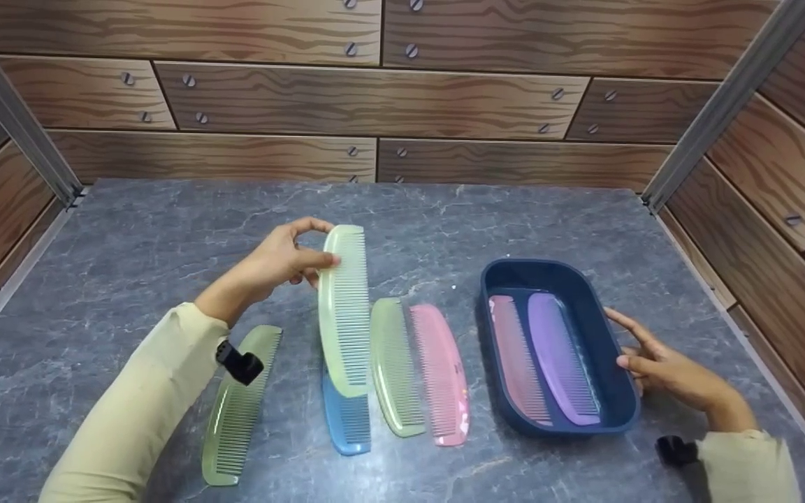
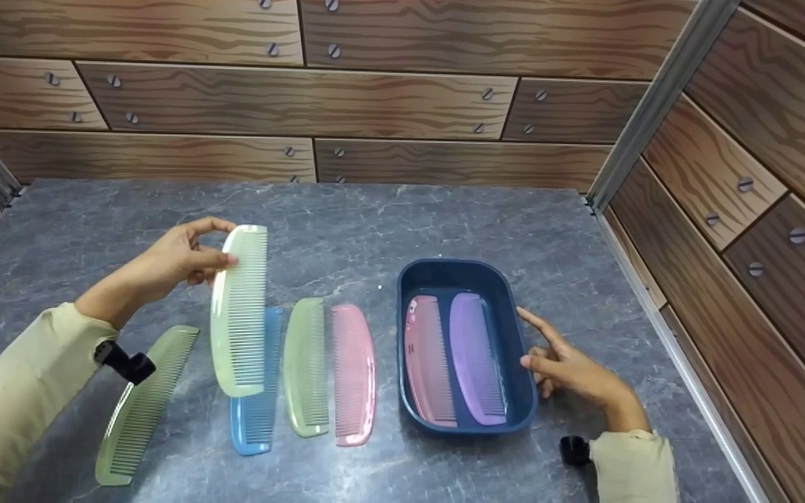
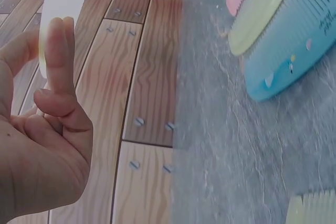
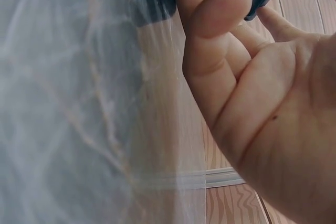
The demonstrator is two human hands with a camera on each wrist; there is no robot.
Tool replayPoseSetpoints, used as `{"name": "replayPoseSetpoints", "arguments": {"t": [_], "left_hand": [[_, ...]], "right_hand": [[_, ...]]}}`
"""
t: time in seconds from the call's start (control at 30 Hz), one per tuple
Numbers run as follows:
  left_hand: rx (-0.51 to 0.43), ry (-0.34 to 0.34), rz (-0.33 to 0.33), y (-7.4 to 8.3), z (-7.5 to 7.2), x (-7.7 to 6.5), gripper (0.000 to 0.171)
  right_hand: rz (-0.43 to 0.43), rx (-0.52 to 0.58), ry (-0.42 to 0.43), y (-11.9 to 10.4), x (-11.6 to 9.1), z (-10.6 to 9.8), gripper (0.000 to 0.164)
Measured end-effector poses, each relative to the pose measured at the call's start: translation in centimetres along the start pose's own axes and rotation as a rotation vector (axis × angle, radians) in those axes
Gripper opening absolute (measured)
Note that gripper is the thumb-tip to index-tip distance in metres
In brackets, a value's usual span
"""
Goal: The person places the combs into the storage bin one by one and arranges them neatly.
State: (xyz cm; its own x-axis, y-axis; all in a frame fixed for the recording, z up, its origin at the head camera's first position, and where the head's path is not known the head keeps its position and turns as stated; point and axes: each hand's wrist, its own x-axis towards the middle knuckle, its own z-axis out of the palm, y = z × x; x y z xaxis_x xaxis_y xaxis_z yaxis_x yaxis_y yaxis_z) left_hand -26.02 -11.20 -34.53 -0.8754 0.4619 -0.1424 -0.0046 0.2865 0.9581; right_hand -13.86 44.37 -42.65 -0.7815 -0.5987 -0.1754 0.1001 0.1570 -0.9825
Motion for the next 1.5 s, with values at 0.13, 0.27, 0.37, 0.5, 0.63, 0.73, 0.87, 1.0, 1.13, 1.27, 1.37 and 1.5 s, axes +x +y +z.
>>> {"name": "replayPoseSetpoints", "arguments": {"t": [0.13, 0.27, 0.37, 0.5, 0.63, 0.73, 0.87, 1.0, 1.13, 1.27, 1.37, 1.5], "left_hand": [[-0.016, 0.008, 0.009, 0.7, 0.5, 0.0, 0.051], [-0.035, 0.016, 0.014, 1.5, 1.1, 0.2, 0.052], [-0.064, 0.02, 0.023, 1.9, 1.8, 0.5, 0.053], [-0.092, 0.015, 0.035, 2.2, 2.9, 1.0, 0.052], [-0.099, -0.002, 0.038, 2.3, 4.0, 1.8, 0.05], [-0.105, -0.017, 0.047, 2.3, 4.7, 2.4, 0.049], [-0.117, -0.05, 0.062, 2.6, 5.7, 3.1, 0.048], [-0.135, -0.068, 0.082, 3.2, 6.5, 3.6, 0.048], [-0.158, -0.059, 0.099, 4.2, 7.4, 4.2, 0.049], [-0.182, -0.065, 0.118, 5.2, 8.7, 5.0, 0.049], [-0.203, -0.077, 0.132, 5.8, 9.8, 5.5, 0.048], [-0.222, -0.101, 0.151, 6.5, 11.2, 6.1, 0.048]], "right_hand": [[-0.013, 0.009, -0.007, -0.1, 0.1, 0.0, 0.071], [-0.02, 0.012, -0.012, -0.1, 0.2, 0.0, 0.071], [-0.029, 0.018, -0.015, -0.1, 0.2, 0.0, 0.071], [-0.036, 0.032, -0.029, 0.1, 0.3, 0.0, 0.071], [-0.028, 0.049, -0.041, 0.1, 0.3, 0.0, 0.071], [-0.023, 0.057, -0.043, 0.1, 0.3, 0.0, 0.071], [-0.023, 0.055, -0.039, 0.1, 0.3, 0.0, 0.071], [-0.015, 0.045, -0.033, 0.0, 0.3, 0.0, 0.071], [-0.015, 0.039, -0.029, 0.0, 0.3, 0.1, 0.071], [-0.016, 0.031, -0.026, 0.0, 0.2, 0.1, 0.071], [-0.008, 0.013, -0.018, -0.1, 0.2, 0.1, 0.071], [-0.007, 0.007, -0.017, -0.2, 0.1, 0.0, 0.071]]}}
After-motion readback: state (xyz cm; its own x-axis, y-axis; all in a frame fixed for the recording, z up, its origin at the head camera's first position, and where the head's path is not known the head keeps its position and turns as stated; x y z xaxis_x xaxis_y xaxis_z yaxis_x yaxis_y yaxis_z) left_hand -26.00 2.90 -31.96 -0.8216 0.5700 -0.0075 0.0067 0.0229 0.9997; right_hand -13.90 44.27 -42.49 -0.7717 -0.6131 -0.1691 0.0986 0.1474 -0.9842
